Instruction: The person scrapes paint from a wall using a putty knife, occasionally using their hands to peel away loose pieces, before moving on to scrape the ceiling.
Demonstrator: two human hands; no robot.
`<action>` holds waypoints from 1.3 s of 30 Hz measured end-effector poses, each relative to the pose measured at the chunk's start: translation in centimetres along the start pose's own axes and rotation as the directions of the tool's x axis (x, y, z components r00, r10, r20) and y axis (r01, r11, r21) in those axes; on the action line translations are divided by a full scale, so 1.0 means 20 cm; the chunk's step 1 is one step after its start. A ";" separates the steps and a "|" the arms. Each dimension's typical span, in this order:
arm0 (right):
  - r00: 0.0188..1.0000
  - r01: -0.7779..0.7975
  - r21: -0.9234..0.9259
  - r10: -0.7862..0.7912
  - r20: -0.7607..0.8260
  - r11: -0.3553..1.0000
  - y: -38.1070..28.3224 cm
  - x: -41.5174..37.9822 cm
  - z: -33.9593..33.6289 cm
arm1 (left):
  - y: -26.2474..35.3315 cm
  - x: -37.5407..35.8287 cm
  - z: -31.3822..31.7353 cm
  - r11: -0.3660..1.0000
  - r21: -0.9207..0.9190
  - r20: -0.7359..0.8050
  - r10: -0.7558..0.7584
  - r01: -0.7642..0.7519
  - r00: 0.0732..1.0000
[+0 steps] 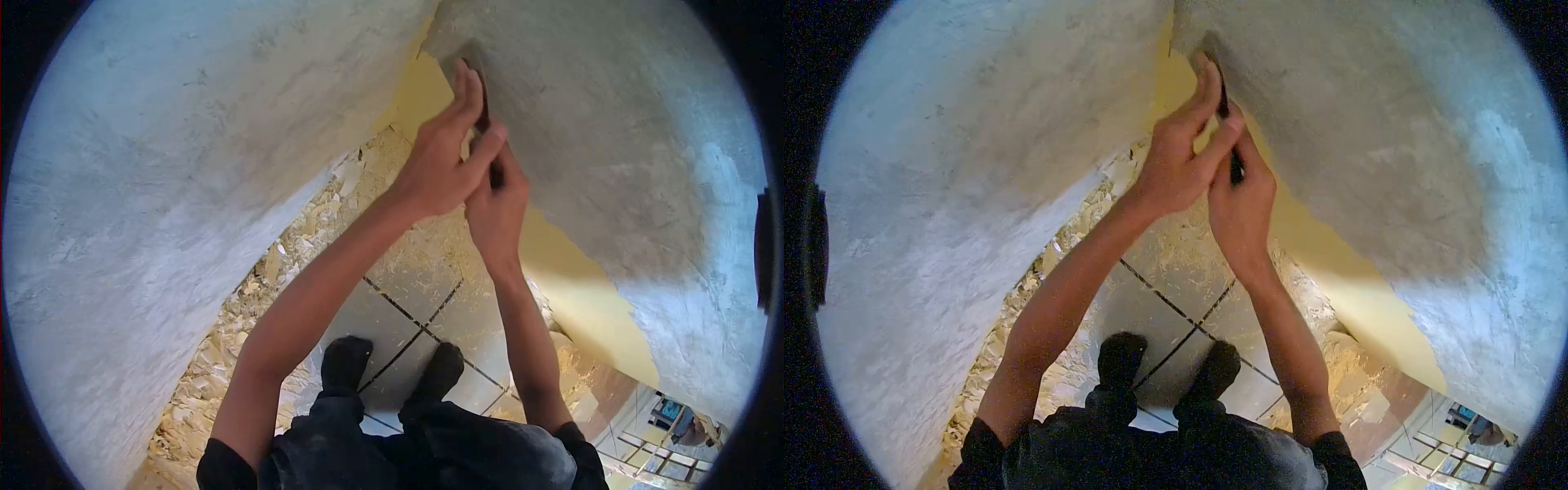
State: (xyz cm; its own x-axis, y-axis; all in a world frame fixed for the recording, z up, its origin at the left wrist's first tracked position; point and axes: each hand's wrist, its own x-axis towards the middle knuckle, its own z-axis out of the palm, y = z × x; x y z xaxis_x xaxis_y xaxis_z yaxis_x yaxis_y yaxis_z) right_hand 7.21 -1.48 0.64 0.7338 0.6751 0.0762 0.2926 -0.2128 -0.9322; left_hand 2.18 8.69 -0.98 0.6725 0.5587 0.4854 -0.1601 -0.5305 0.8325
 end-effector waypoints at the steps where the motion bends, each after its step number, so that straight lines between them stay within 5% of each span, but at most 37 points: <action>1: 0.997 0.071 -0.069 -0.070 0.010 0.995 0.03 0.01 0.02 | 0.02 -0.02 0.01 1.000 -0.012 0.006 -0.009 0.009 1.000; 4: 0.990 0.141 -0.041 -0.141 -0.009 0.989 0.01 -0.01 0.00 | 0.05 -0.02 0.01 0.982 -0.152 -0.050 -0.125 0.116 0.991; 7: 0.980 0.197 0.009 -0.197 -0.014 0.980 0.07 0.11 0.07 | 0.00 0.01 0.00 1.000 0.014 -0.019 -0.027 0.027 0.999; 9: 0.980 0.197 -0.058 -0.196 0.022 0.979 0.08 0.10 0.07 | 0.00 0.03 -0.02 0.972 -0.139 -0.014 -0.195 0.191 0.981; 12: 0.979 0.203 -0.103 -0.206 -0.014 0.974 0.02 0.01 0.06 | -0.04 -0.02 -0.01 1.000 0.001 -0.083 -0.028 0.028 0.996; 16: 0.991 0.133 0.012 -0.133 0.010 0.991 0.06 0.08 0.07 | -0.06 0.00 0.02 0.995 0.095 -0.100 0.003 0.007 0.995; 18: 0.974 0.219 -0.045 -0.215 0.077 0.975 0.03 0.11 0.11 | -0.06 0.02 -0.02 0.979 -0.066 -0.099 -0.201 0.195 0.975; 20: 0.990 0.127 -0.117 -0.118 0.075 0.985 0.01 0.05 0.06 | -0.06 -0.01 -0.03 0.978 -0.103 -0.067 -0.188 0.180 0.980; 23: 0.999 0.042 -0.009 -0.042 0.014 0.999 0.05 0.03 0.04 | -0.04 -0.02 0.00 0.998 0.049 -0.003 0.028 -0.028 1.000; 26: 0.973 0.229 0.007 -0.229 -0.021 0.973 0.13 0.12 0.09 | -0.04 0.02 0.00 0.987 -0.126 -0.033 -0.108 0.103 0.994; 29: 0.983 0.153 -0.031 -0.149 0.105 0.988 0.13 0.14 0.11 | -0.11 0.02 -0.04 0.991 -0.005 -0.111 -0.134 0.134 0.985; 33: 0.990 0.139 0.000 -0.138 0.037 0.990 0.18 -0.06 0.03 | -0.03 -0.14 -0.04 0.988 -0.072 -0.044 -0.137 0.134 0.990; 35: 0.965 -0.197 0.055 0.183 0.190 0.979 0.18 -0.18 -0.07 | 0.00 -0.23 -0.02 0.980 -0.087 -0.010 -0.179 0.178 0.984; 39: 0.931 -0.262 0.091 0.227 0.284 0.961 0.24 -0.36 -0.25 | -0.08 -0.36 0.01 0.956 -0.094 -0.010 -0.279 0.277 0.960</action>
State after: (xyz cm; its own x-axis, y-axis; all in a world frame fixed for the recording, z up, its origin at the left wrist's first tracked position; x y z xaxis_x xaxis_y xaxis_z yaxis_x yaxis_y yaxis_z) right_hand 6.41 -10.91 -2.57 0.5757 0.7812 -0.2414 0.0329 -0.3171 -0.9478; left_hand -2.30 5.44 -5.80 0.6834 0.6908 0.2360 -0.0346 -0.2922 0.9557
